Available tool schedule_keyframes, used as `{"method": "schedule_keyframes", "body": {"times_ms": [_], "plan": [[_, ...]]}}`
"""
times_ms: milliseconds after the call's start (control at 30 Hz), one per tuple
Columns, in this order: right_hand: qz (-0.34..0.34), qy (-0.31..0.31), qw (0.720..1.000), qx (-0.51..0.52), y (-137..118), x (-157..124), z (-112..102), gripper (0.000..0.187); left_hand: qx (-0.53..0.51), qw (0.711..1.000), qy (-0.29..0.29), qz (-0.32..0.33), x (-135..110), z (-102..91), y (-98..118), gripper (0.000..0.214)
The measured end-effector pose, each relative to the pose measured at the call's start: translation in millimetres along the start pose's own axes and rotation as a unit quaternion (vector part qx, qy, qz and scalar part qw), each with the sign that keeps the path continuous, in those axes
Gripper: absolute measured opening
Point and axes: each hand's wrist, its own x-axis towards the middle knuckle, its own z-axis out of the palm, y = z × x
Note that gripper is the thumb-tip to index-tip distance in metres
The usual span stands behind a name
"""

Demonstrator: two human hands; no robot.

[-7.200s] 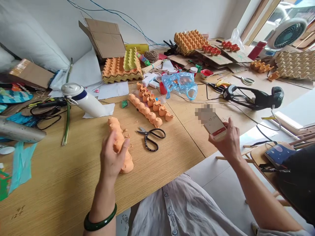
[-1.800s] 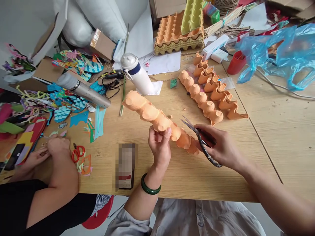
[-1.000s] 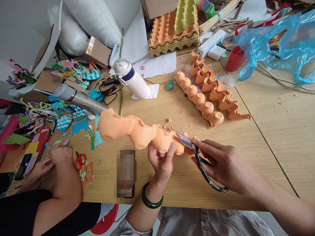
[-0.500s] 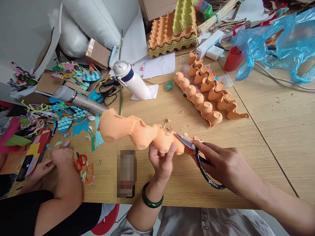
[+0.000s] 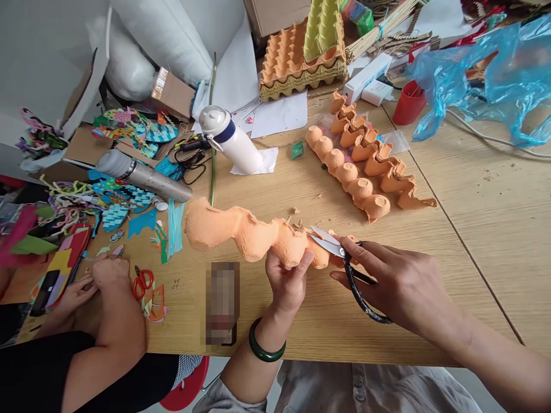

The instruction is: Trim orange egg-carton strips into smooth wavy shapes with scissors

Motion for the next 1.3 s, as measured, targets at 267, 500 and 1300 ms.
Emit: {"method": "schedule_keyframes", "body": {"times_ms": [267,500,1300], "plan": [[-0.001,-0.009,1.0,-0.003,-0.4,-3.5,1.8,0.031,0.003,0.999,0.01,-0.034,0.5,-1.2,-3.4,0.047],[0.062,-0.036,0.99,0.12,9.0,3.3,-1.1,0.033,-0.057,0.995,-0.017,-0.075,11.1,0.2,-0.2,0.044],[0.071,-0.084,0.937,0.331,27.7,14.1,33.1,0.037,-0.12,0.948,-0.082,-0.283,11.8,-1.5,3.6,0.05]]}}
